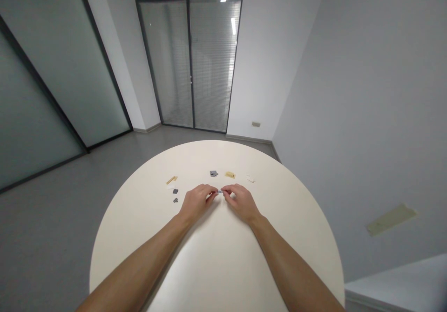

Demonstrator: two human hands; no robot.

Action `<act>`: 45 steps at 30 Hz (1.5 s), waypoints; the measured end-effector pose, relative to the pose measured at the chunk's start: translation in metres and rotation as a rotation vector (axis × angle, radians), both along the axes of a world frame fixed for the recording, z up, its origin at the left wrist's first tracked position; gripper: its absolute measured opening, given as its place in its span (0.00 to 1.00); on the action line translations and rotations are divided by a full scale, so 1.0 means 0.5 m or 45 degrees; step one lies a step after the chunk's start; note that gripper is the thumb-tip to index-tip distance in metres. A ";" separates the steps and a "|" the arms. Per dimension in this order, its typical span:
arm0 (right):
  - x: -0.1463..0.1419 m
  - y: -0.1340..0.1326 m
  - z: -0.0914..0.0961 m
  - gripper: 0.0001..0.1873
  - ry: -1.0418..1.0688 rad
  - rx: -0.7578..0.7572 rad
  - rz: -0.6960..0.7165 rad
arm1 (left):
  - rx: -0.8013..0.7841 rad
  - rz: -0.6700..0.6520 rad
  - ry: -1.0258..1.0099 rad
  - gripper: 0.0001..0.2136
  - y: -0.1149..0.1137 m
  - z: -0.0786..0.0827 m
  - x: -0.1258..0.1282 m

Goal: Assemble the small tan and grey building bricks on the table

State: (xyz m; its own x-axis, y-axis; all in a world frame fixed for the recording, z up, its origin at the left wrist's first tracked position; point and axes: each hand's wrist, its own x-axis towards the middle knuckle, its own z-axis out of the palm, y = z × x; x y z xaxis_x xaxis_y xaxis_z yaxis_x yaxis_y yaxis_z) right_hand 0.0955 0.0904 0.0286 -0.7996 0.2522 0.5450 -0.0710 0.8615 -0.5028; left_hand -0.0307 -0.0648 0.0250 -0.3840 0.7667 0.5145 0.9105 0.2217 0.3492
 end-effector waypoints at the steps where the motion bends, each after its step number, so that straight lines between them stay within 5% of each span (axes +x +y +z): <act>1: 0.000 0.000 0.000 0.07 -0.002 -0.003 -0.002 | 0.001 -0.001 0.003 0.05 0.000 0.000 0.000; 45: -0.002 0.003 -0.003 0.04 -0.056 0.012 -0.006 | 0.035 -0.008 -0.043 0.06 -0.002 0.003 0.003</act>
State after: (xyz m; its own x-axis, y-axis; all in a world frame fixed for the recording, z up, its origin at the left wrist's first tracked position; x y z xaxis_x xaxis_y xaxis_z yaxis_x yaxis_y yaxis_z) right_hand 0.0943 0.0918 0.0273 -0.8215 0.2513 0.5118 -0.0447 0.8665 -0.4972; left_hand -0.0294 -0.0658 0.0265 -0.3966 0.7549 0.5223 0.8994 0.2055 0.3859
